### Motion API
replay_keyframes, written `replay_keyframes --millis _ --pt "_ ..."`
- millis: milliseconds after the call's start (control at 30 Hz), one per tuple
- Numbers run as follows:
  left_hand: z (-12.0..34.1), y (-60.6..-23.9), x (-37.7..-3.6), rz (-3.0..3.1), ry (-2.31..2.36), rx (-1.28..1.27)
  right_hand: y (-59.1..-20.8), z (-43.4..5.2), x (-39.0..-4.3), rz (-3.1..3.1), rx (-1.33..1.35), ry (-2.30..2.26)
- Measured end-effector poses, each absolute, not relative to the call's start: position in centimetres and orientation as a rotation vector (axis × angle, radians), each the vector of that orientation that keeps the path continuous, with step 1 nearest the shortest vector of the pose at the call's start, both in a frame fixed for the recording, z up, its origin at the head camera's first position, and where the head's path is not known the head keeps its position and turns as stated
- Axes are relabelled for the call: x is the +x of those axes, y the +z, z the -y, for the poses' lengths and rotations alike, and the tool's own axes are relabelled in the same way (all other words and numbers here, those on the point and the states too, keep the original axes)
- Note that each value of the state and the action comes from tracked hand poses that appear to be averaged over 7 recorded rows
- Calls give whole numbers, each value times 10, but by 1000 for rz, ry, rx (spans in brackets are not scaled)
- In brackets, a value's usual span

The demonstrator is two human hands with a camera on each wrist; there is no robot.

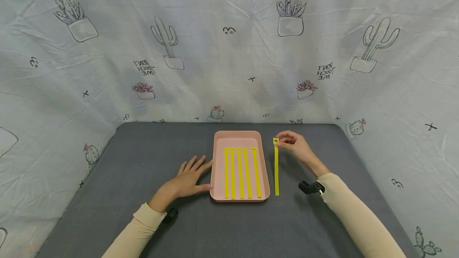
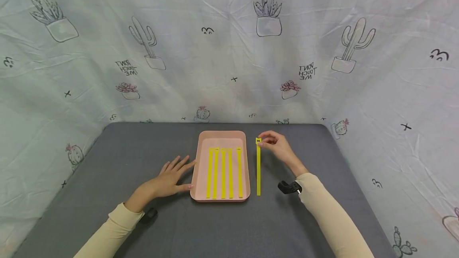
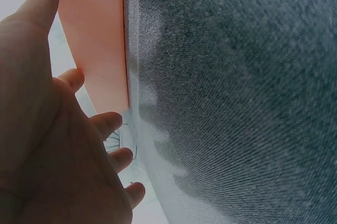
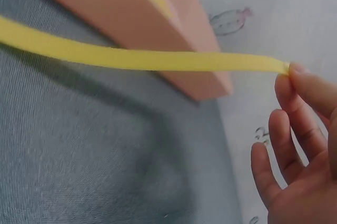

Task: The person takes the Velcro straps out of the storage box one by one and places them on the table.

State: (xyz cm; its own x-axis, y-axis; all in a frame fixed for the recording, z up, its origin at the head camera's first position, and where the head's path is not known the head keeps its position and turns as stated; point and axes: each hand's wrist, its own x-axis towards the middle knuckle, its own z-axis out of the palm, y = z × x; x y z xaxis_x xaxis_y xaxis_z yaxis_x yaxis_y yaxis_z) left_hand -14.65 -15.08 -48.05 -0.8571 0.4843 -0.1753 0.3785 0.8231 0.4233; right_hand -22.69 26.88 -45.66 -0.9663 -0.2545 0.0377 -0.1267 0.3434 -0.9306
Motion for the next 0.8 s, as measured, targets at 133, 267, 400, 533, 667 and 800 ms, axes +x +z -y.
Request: replay_keyframes --millis 133,267,400,533,667,800 --pt "152 -480 -148 -2723 552 663 -467 -269 -235 -2491 -347 -1664" --pt "152 -478 -150 -2719 547 661 -476 -266 -240 -2514 -334 -1627" --pt "154 -476 -148 -2712 556 666 -480 -262 -238 -2541 -358 -1592" --pt "155 -475 -145 -2709 562 675 -484 -257 -235 -2541 -377 -1565" --pt "158 -474 -143 -2708 553 682 -495 -256 -235 -2557 -387 -1548" --pt "160 -473 -140 -2709 570 699 -499 -253 -230 -2577 -410 -1546"
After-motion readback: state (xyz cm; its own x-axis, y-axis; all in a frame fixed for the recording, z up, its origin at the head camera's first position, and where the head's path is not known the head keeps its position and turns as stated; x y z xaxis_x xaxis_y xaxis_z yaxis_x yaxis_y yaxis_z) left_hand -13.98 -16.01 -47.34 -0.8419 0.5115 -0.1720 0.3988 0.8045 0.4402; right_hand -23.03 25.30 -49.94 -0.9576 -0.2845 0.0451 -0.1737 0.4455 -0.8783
